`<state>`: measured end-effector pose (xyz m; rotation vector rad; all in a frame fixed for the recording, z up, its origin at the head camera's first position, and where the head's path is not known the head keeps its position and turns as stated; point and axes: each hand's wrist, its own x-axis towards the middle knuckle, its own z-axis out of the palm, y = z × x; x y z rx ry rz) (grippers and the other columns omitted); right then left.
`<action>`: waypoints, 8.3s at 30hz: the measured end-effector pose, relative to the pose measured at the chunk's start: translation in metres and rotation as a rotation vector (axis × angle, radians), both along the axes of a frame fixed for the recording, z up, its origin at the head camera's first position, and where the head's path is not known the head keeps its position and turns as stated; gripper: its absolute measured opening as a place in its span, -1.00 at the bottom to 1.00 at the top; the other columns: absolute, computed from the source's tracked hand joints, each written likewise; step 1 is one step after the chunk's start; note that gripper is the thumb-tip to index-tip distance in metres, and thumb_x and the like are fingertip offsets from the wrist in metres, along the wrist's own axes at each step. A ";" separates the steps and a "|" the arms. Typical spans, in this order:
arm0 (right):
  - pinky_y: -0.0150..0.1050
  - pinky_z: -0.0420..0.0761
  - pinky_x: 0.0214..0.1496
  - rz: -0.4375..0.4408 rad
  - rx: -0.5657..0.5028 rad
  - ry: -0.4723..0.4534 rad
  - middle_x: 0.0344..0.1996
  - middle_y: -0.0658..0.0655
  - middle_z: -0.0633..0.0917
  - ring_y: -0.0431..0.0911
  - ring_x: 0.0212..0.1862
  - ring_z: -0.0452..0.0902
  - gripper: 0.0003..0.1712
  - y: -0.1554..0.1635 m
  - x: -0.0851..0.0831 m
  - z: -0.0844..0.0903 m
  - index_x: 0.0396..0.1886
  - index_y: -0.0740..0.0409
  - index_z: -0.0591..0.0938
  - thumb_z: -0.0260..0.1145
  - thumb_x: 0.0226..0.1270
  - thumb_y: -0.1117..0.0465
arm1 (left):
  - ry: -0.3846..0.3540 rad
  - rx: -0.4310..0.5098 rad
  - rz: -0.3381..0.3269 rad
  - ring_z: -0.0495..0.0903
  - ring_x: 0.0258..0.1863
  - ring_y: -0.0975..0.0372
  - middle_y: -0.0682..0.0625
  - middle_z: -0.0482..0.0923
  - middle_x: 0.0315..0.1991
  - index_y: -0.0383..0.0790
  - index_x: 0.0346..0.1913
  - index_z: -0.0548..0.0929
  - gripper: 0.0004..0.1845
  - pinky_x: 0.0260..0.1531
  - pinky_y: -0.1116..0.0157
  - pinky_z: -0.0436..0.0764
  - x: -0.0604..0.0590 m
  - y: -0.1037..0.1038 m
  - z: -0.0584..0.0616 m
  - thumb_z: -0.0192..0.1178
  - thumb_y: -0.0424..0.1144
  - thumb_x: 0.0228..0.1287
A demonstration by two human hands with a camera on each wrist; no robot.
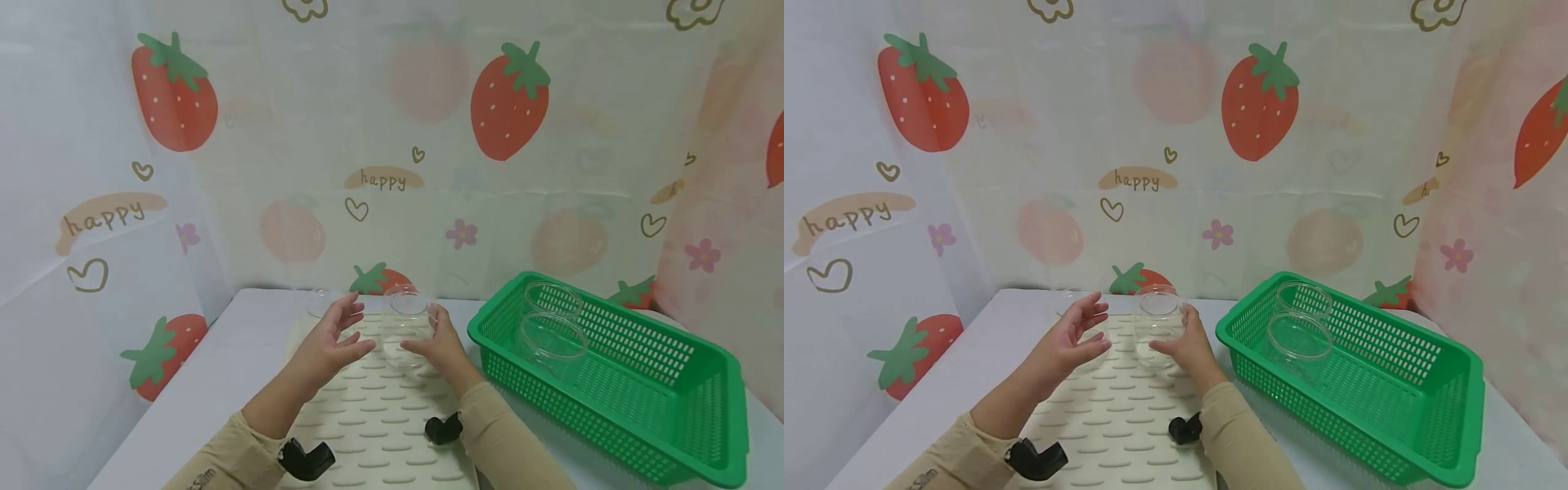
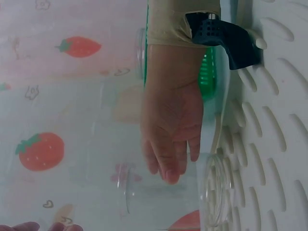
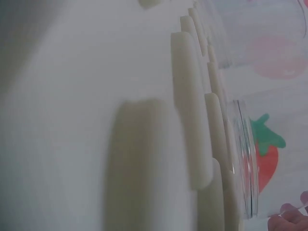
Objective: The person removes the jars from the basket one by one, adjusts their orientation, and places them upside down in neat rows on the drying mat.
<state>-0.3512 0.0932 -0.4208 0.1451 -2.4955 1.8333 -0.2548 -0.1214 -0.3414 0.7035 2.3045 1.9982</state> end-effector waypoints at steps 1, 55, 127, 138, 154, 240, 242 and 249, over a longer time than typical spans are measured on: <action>-0.03 0.15 0.35 0.000 0.003 -0.002 0.39 0.15 0.11 0.01 0.40 -0.02 0.15 0.000 0.000 0.000 0.40 0.11 -0.02 0.51 -0.11 0.22 | 0.002 -0.002 0.000 0.04 0.36 0.00 -0.22 0.00 0.37 -0.24 0.40 -0.08 -0.14 0.25 0.11 0.21 0.000 0.000 0.000 0.23 -0.33 0.14; -0.04 0.19 0.33 0.239 -0.106 0.319 0.27 0.14 0.30 0.04 0.30 0.20 -0.20 0.052 0.066 0.115 0.34 0.05 0.21 0.37 0.12 0.23 | 0.021 -0.080 0.054 0.15 0.31 0.07 -0.07 0.06 0.34 0.06 0.39 0.01 -0.17 0.09 -0.03 0.39 -0.009 0.008 0.010 0.26 -0.19 0.14; 0.11 0.36 0.17 0.273 0.410 0.014 0.25 0.29 0.28 0.21 0.23 0.25 -0.27 0.266 0.039 0.096 0.32 0.15 0.20 0.26 0.23 0.05 | 0.091 -0.111 -0.159 0.28 0.24 0.14 -0.01 0.20 0.28 0.03 0.36 0.16 -0.25 0.11 0.13 0.44 -0.017 0.098 0.015 0.28 -0.23 0.12; 0.04 0.40 0.15 0.262 0.436 -0.002 0.15 0.30 0.40 0.12 0.17 0.35 -0.31 0.268 0.040 0.099 0.25 0.17 0.28 0.28 0.20 0.02 | 0.072 -0.105 -0.170 0.26 0.25 0.12 -0.02 0.18 0.30 0.03 0.36 0.15 -0.25 0.13 0.11 0.41 -0.018 0.096 0.012 0.27 -0.24 0.13; 0.00 0.39 0.18 0.458 0.396 -0.146 0.24 0.41 0.27 0.29 0.26 0.16 -0.23 0.278 0.047 0.093 0.33 0.35 0.13 0.26 0.22 0.19 | 0.071 -0.092 -0.185 0.27 0.24 0.13 -0.03 0.19 0.29 0.02 0.37 0.13 -0.23 0.11 0.17 0.44 -0.019 0.096 0.007 0.28 -0.24 0.12; 0.08 0.38 0.15 0.416 0.475 0.110 0.22 0.17 0.36 0.16 0.22 0.27 -0.09 0.224 0.026 0.087 0.31 0.05 0.21 0.47 -0.04 0.13 | 0.027 -0.097 -0.179 0.26 0.24 0.06 -0.09 0.19 0.28 -0.03 0.37 0.11 -0.22 0.14 0.12 0.40 -0.023 0.092 -0.003 0.28 -0.27 0.12; 0.09 0.37 0.16 0.421 0.468 0.129 0.22 0.22 0.36 0.16 0.23 0.27 -0.07 0.224 0.027 0.090 0.31 0.10 0.21 0.48 -0.05 0.13 | 0.025 -0.102 -0.174 0.26 0.24 0.07 -0.08 0.20 0.28 -0.02 0.37 0.11 -0.21 0.14 0.12 0.40 -0.023 0.092 -0.003 0.28 -0.26 0.12; 0.12 0.36 0.16 0.434 0.434 0.173 0.22 0.27 0.34 0.20 0.23 0.26 -0.04 0.224 0.030 0.101 0.33 0.16 0.17 0.46 -0.03 0.12 | 0.030 -0.098 -0.176 0.27 0.24 0.09 -0.08 0.20 0.28 -0.04 0.37 0.10 -0.20 0.14 0.13 0.40 -0.021 0.092 0.000 0.28 -0.26 0.11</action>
